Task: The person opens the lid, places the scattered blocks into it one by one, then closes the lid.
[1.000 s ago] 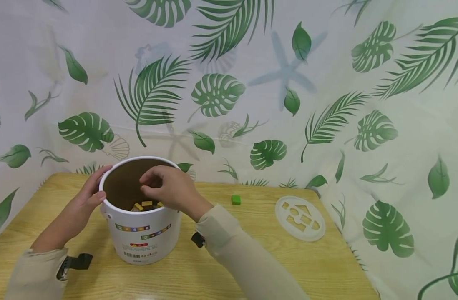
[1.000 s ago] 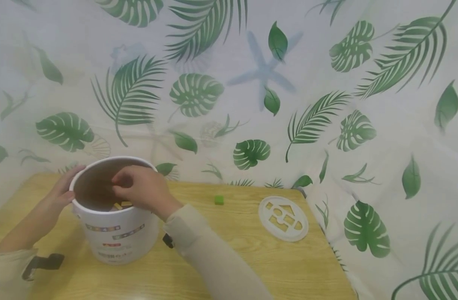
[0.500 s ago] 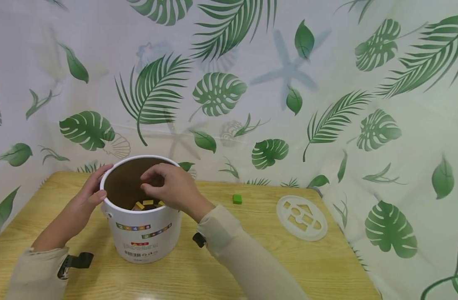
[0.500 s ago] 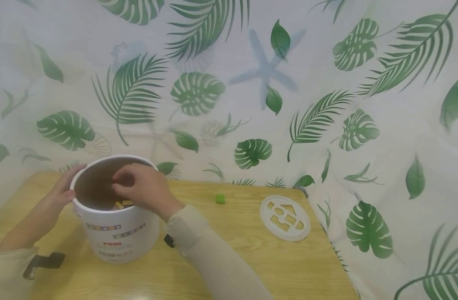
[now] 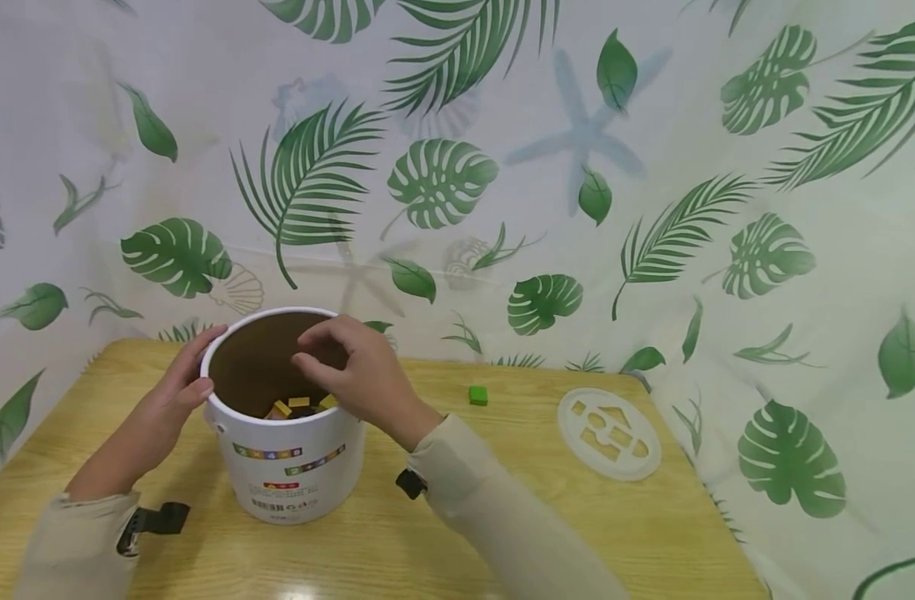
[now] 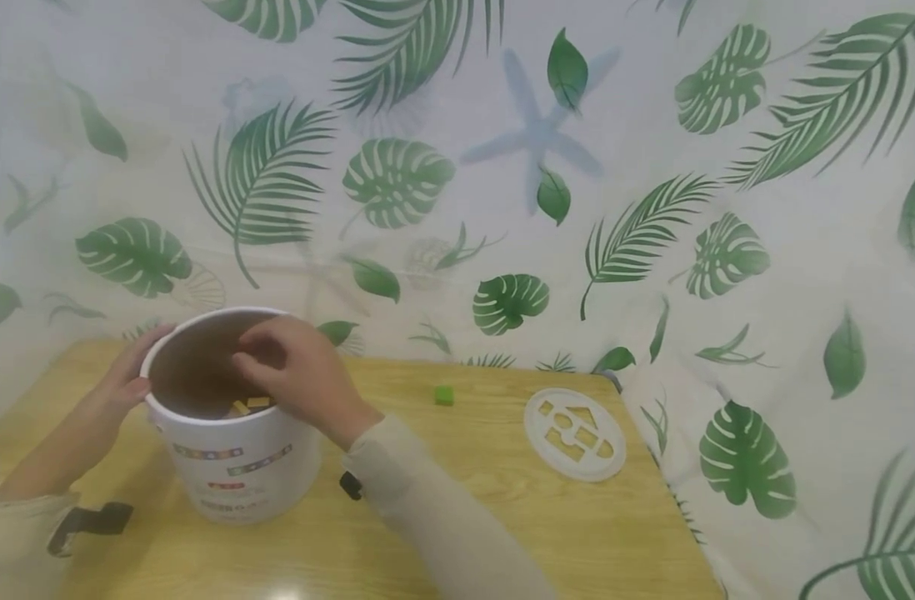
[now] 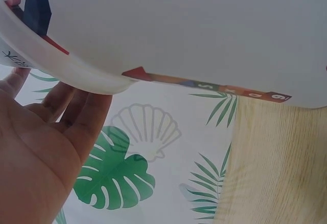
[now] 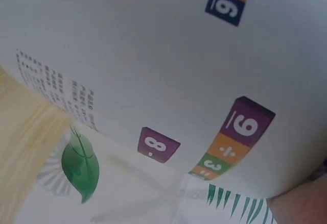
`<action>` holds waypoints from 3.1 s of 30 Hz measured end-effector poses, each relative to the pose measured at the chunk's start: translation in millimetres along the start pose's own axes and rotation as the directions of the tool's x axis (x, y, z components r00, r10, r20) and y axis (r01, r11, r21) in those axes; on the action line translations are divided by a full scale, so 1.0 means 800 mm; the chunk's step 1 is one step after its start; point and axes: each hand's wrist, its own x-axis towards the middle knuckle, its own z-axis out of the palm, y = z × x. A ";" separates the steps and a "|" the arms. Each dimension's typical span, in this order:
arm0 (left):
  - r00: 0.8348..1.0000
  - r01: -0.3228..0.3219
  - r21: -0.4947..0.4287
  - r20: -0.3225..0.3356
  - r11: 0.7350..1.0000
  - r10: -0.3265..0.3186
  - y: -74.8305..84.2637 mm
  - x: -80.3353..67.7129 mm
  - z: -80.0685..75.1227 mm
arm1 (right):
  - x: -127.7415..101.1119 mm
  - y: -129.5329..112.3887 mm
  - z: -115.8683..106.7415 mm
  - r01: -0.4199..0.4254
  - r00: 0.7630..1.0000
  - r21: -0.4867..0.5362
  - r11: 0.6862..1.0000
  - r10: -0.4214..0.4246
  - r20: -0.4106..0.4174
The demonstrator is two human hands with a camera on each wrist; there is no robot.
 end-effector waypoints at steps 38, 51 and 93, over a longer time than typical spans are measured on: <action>1.000 -0.001 -0.013 -0.010 1.000 0.001 -0.004 0.003 -0.004 | -0.137 0.302 -0.114 -0.485 0.793 -0.345 0.804 0.570 0.214; 1.000 0.003 -0.019 -0.010 1.000 -0.003 -0.003 0.005 -0.001 | -0.147 0.299 -0.107 -0.472 0.830 -0.394 0.789 0.549 0.105; 1.000 0.002 -0.022 0.000 1.000 -0.002 -0.001 -0.007 0.005 | -0.076 0.141 -0.139 -0.135 0.990 -0.206 0.969 0.138 0.001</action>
